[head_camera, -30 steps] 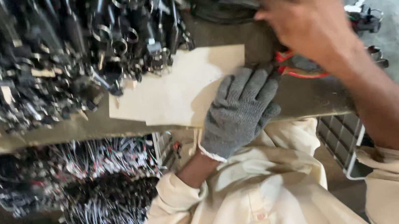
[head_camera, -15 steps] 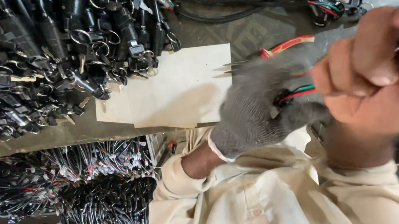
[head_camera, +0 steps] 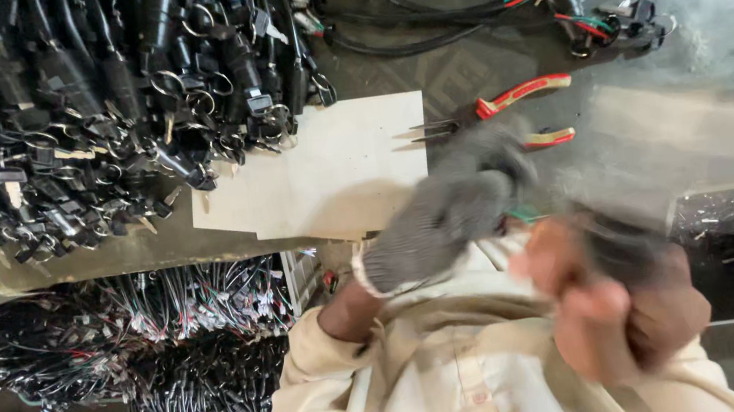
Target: The person holds a black cable in one gloved hand and uses red-handled pliers to cut and strip the insulation from the cable ends, working on one cable at a time at a workbench covered with finished cable assemblies. They set each processed cable aside and pick up the next one.
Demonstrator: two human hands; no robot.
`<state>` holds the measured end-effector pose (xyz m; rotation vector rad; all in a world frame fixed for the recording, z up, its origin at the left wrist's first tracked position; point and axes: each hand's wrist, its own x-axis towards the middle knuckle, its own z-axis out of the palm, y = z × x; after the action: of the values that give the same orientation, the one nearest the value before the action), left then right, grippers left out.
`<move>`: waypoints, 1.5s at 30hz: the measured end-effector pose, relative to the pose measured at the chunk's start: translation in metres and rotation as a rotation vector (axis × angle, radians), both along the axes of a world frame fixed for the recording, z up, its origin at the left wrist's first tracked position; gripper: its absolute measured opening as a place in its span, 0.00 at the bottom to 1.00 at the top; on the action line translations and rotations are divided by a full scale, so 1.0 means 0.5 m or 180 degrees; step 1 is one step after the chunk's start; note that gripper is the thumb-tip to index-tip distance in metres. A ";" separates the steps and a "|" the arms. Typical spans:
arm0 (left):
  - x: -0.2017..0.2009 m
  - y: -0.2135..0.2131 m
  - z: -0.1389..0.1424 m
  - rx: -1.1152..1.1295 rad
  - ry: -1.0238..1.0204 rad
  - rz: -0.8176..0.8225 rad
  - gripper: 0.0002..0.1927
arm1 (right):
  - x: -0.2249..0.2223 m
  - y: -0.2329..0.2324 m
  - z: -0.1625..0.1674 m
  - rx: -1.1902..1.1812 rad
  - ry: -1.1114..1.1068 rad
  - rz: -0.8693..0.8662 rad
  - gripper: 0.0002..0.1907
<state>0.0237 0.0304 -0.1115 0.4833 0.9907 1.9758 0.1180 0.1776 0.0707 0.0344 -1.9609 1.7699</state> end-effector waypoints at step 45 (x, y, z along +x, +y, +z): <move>-0.041 -0.036 0.210 -0.0643 -0.0301 0.0322 0.16 | -0.075 0.146 -0.140 -0.2179 0.0114 0.0065 0.18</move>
<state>0.0033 0.0125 -0.0064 0.2298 1.1590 1.9422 0.0805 0.2505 0.0009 -0.1433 -1.2432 2.3360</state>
